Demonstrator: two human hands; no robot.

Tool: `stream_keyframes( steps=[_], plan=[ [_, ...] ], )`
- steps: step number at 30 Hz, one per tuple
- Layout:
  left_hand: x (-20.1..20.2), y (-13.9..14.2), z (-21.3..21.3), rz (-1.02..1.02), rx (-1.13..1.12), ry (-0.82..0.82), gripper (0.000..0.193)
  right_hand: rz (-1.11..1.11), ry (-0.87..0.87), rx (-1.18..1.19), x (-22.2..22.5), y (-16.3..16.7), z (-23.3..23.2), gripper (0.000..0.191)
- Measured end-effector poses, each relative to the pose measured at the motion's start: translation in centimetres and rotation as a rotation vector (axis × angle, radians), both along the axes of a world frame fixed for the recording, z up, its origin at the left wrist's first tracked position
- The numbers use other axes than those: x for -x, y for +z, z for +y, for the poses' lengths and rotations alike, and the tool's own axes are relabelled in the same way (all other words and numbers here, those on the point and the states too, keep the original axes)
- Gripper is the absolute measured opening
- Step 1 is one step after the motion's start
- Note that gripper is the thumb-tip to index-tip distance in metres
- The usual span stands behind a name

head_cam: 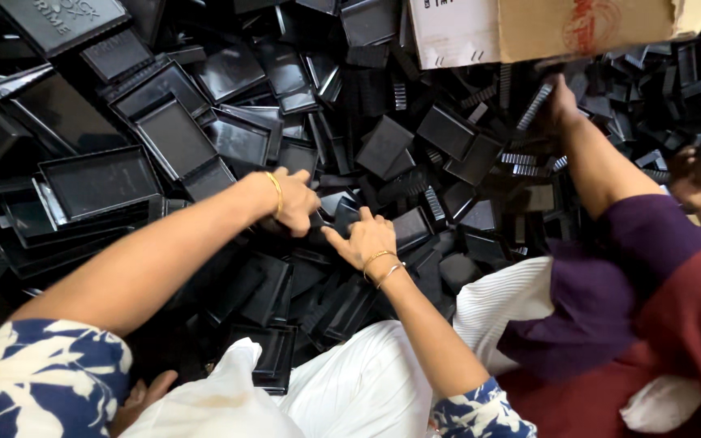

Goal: The person sits on the floor in front of a large pile of black plastic boxes, picks up boxes one at a time, presses the lids closed, and places the closed boxes into a cardboard carton. Other workers nearby handle boxes from the same pile.

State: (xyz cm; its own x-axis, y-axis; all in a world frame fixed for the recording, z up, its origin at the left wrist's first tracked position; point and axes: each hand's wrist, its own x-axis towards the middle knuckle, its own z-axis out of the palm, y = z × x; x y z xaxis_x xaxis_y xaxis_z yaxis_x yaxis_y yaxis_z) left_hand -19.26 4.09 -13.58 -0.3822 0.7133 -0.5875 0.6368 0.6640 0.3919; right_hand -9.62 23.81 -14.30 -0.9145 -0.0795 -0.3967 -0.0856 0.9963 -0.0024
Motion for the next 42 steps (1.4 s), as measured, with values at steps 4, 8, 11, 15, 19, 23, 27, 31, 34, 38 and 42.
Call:
stream_keyframes(
  steps=[4, 8, 11, 15, 19, 23, 27, 31, 34, 38, 42],
  plan=[
    [1.0, 0.8, -1.3, -0.118, -0.011, 0.046, 0.067, 0.325, 0.075, 0.485, -1.0, 2.3, 1.1, 0.042],
    [0.2, 1.2, -2.4, 0.047, -0.159, 0.077, 0.079, 0.293, -0.079, 0.598, -1.7, 5.2, 3.1, 0.054],
    [-0.6, 2.0, -2.9, 0.322, -0.369, 0.024, 0.062, 0.175, -0.218, 0.773, -2.2, 7.1, 4.1, 0.056],
    [-1.9, 4.1, -3.4, 0.173, -1.052, 0.329, 0.057, 0.084, -0.333, 1.298, -3.1, 9.1, 3.8, 0.075],
    [-4.7, 6.1, -2.5, 0.119, -1.289, 0.295, 0.056, 0.105, -0.287, 1.607, -3.2, 10.5, 2.7, 0.094],
    [-5.7, 7.5, -2.4, 0.103, -1.337, 0.308, 0.054, 0.168, -0.223, 1.659, -3.2, 11.6, 2.1, 0.100],
    [-6.5, 8.5, -1.7, 0.151, -1.306, 0.355, 0.053, 0.230, -0.184, 1.654, -3.5, 11.9, 1.7, 0.096],
    [-6.7, 9.2, -1.6, 0.258, -1.403, 0.275, 0.067, 0.266, -0.231, 1.727, -3.5, 11.8, 0.7, 0.083],
    [-6.5, 9.7, -2.6, 0.324, -1.444, 0.253, 0.065, 0.235, -0.406, 1.856, -3.1, 12.1, 0.5, 0.075],
    [-6.7, 10.5, -3.5, 0.214, -1.293, 0.498, 0.049, 0.185, -0.320, 1.682, -2.8, 13.0, 0.7, 0.071],
    [-6.3, 10.9, -3.5, 0.042, -1.295, 0.509, 0.043, 0.362, -0.247, 1.242, -2.7, 15.0, 0.1, 0.034]
  ],
)
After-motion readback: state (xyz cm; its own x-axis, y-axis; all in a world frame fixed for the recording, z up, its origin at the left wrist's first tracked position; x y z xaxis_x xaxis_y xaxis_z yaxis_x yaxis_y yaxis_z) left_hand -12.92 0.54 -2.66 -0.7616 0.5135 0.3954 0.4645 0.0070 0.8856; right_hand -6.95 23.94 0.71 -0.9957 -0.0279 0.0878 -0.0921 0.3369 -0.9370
